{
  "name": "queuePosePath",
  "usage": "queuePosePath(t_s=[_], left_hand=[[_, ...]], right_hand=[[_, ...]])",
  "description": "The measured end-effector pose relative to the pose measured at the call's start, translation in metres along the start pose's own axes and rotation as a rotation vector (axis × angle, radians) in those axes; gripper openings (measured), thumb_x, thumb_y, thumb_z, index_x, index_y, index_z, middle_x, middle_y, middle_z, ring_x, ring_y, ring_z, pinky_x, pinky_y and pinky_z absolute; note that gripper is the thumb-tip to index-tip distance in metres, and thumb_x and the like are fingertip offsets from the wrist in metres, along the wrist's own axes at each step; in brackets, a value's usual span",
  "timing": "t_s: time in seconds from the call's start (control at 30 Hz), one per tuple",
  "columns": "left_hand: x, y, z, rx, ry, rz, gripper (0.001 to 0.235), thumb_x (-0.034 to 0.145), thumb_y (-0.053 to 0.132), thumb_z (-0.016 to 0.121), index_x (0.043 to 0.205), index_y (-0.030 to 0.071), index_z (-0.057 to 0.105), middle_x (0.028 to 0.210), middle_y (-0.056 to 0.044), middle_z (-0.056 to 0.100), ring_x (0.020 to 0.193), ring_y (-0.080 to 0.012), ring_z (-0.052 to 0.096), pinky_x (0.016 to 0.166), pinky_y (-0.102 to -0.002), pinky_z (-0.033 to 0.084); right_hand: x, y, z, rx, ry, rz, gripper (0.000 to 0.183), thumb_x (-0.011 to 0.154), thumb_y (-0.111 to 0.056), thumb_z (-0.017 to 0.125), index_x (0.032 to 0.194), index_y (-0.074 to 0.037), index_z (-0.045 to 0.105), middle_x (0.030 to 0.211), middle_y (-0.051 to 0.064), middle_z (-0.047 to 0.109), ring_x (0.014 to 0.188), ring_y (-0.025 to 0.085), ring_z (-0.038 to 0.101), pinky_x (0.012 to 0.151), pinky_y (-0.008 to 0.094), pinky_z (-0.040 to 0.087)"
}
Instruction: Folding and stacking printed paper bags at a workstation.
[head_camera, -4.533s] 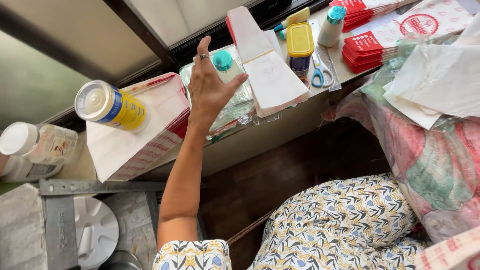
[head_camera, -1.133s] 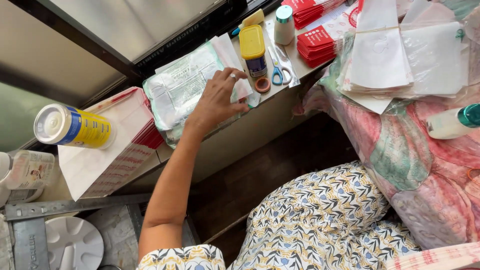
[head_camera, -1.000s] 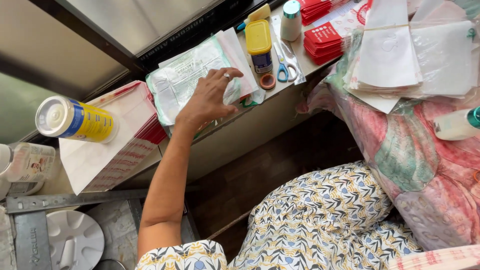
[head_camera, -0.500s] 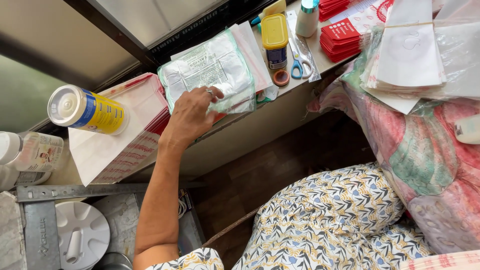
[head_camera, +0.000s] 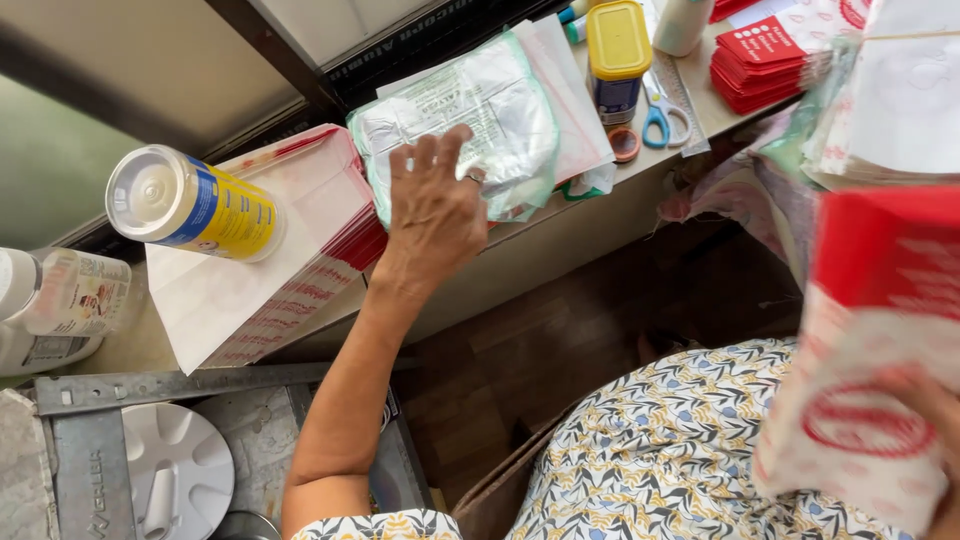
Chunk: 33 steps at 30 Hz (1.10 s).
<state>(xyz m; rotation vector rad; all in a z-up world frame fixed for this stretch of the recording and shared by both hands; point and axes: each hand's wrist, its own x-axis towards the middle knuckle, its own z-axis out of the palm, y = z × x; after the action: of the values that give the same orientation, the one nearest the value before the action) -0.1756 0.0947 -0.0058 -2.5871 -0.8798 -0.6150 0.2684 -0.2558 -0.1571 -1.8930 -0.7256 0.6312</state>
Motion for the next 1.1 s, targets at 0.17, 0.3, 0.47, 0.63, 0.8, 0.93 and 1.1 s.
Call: queuePosePath(t_s=[0.17,0.3,0.47,0.63,0.8,0.93,1.1], left_hand=[[-0.005,0.000,-0.001,-0.045,-0.056,0.026,0.031,0.087,0.041,0.084,0.102,0.015,0.081,0.140,-0.012,0.050,0.119,-0.0338,0.053,0.092,-0.051,0.041],[-0.008,0.000,-0.004,-0.029,-0.123,0.033,0.027,0.086,0.034,0.083,0.075,0.009,0.075,0.148,-0.012,0.050,0.126,-0.0348,0.048,0.097,-0.053,0.040],[-0.006,-0.003,0.006,-0.252,-0.015,-0.122,0.020,0.081,0.010,0.077,0.063,0.006,0.069,0.133,-0.012,0.062,0.116,-0.0333,0.054,0.087,-0.048,0.044],[0.001,-0.006,0.004,-0.529,-0.045,-0.219,0.016,0.094,0.015,0.071,0.085,0.003,0.072,0.133,-0.008,0.058,0.117,-0.0314,0.051,0.080,-0.047,0.042],[-0.004,-0.006,0.011,-0.801,-0.010,-0.284,0.012,0.097,0.017,0.070,0.089,0.011,0.076,0.133,-0.004,0.054,0.125,-0.0290,0.052,0.094,-0.043,0.043],[-0.004,-0.010,0.003,-0.995,-0.068,-0.289,0.011,0.095,0.012,0.069,0.098,0.014,0.079,0.146,-0.003,0.050,0.135,-0.0279,0.049,0.104,-0.046,0.039],[-0.017,-0.021,0.008,-0.830,-0.029,-0.307,0.031,0.082,0.000,0.059,0.101,0.017,0.078,0.141,-0.003,0.054,0.127,-0.0259,0.053,0.103,-0.042,0.038]], right_hand=[[0.000,-0.151,0.108,0.195,-0.171,-0.373,0.088,0.084,0.011,0.071,0.162,-0.019,0.045,0.140,0.021,0.061,0.109,0.022,0.063,0.091,0.040,0.063],[-0.005,-0.228,0.170,0.204,-0.238,-0.543,0.079,0.093,0.008,0.073,0.159,-0.022,0.044,0.141,0.013,0.061,0.110,0.014,0.059,0.097,0.032,0.060],[-0.018,-0.276,0.232,-0.071,-0.265,-0.815,0.053,0.098,0.010,0.069,0.147,-0.004,0.053,0.144,0.022,0.061,0.117,0.023,0.068,0.106,0.030,0.055],[-0.010,-0.264,0.295,-0.625,-0.040,-0.947,0.054,0.101,-0.006,0.060,0.142,-0.039,0.068,0.068,0.004,0.046,0.053,0.023,0.045,0.046,0.037,0.036],[-0.004,-0.277,0.304,-0.498,-0.172,-0.740,0.030,0.103,-0.027,0.065,0.124,-0.046,0.075,0.073,0.003,0.058,0.059,0.027,0.061,0.057,0.038,0.052],[0.003,-0.284,0.306,-0.319,-0.223,-0.670,0.011,0.101,-0.021,0.072,0.101,-0.030,0.078,0.076,-0.001,0.069,0.076,0.028,0.071,0.069,0.037,0.054],[0.007,-0.281,0.301,-0.311,-0.245,-0.689,0.012,0.100,-0.019,0.074,0.096,-0.030,0.077,0.077,0.000,0.070,0.080,0.025,0.071,0.072,0.035,0.054]])
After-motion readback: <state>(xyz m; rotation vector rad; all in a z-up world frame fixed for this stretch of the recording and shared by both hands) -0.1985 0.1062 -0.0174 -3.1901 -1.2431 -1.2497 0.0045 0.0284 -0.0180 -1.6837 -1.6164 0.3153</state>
